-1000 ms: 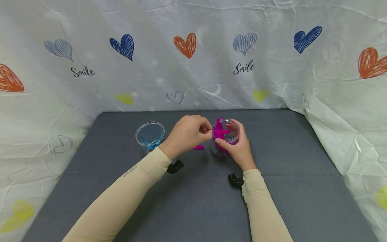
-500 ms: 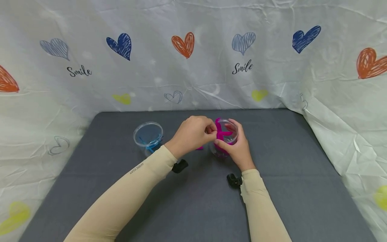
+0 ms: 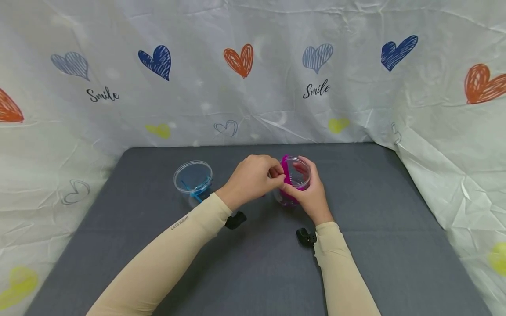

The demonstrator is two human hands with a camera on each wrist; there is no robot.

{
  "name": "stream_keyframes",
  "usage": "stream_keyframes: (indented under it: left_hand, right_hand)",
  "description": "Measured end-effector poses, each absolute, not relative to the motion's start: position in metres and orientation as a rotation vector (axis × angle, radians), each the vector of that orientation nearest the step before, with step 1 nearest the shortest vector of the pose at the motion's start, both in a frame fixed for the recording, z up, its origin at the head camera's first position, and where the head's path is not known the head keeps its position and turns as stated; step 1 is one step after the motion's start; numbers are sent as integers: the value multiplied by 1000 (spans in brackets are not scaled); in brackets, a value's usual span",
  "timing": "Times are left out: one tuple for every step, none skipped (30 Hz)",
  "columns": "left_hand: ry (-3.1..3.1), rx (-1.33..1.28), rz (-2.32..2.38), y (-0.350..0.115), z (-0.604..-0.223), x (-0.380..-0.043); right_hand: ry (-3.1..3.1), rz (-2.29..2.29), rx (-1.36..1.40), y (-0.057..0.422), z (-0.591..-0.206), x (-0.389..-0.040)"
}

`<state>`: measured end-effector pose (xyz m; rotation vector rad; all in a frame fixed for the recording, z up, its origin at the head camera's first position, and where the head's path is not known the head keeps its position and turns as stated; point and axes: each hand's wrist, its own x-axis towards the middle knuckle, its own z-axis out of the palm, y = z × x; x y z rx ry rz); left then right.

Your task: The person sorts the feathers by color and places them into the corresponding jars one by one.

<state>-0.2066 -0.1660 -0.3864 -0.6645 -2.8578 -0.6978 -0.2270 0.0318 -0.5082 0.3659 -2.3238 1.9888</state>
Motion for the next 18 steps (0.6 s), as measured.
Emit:
stream_keyframes:
  left_hand:
    - [-2854,-656,-704,-168,-387,-206]
    - [-2851,-652,-713,-170,-387,-206]
    - [-2849,-644,-718,-173,-388,-205]
    - [-2847,-636,-720,-176,-388,-204]
    - [-2846,-624,-721,-179,-388,-203]
    - [-2848,-610,-719,-182,-388,-203]
    - [-2849,-592,-714,-185,-389,-202]
    - [-2853,-575,-710,-189,-389,-202]
    - [-2859,-556,-705,-192,-390,-202]
    - [-2864,-543,-697,-195,-391,-202]
    - [-2875,-529,-687,-198,-392,-202]
    - [-2886,-517,-676,-201,-393,-202]
    - [-2900,-512,-664,-203,-394,-202]
    - [-2913,-508,-650,-206,-395,-202]
    - [-2928,-505,-639,-208,-397,-202]
    - [-2945,-502,-631,-210,-399,-202]
    - [-2963,-496,-625,-211,-401,-203]
    - [-2978,-498,-612,-212,-404,-204]
  right_hand:
    - [-2320,1990,362,31,-509,-227]
    - [-2317,1992,360,31,-510,-228]
    - [-2311,1998,365,30,-510,-229]
    - [-2307,2003,366,29,-511,-229]
    - [-2305,2008,370,28,-512,-230]
    - [-2301,2013,374,27,-512,-230]
    - [-2299,2017,382,26,-512,-230]
    - [-2297,2019,387,26,-512,-230]
    - [-2292,2022,391,25,-512,-230]
    - [-2289,2020,391,25,-512,-230]
    - [-2285,2020,393,25,-511,-230]
    - [-2281,2021,393,26,-511,-229]
    - [-2277,2021,394,26,-510,-229]
    - [-2273,2020,394,27,-510,-229]
    - [-2271,2021,394,28,-510,-229]
    - [-2268,2022,393,29,-510,-229]
    - [-2271,2018,392,30,-510,-229]
    - [-2273,2016,387,31,-510,-229]
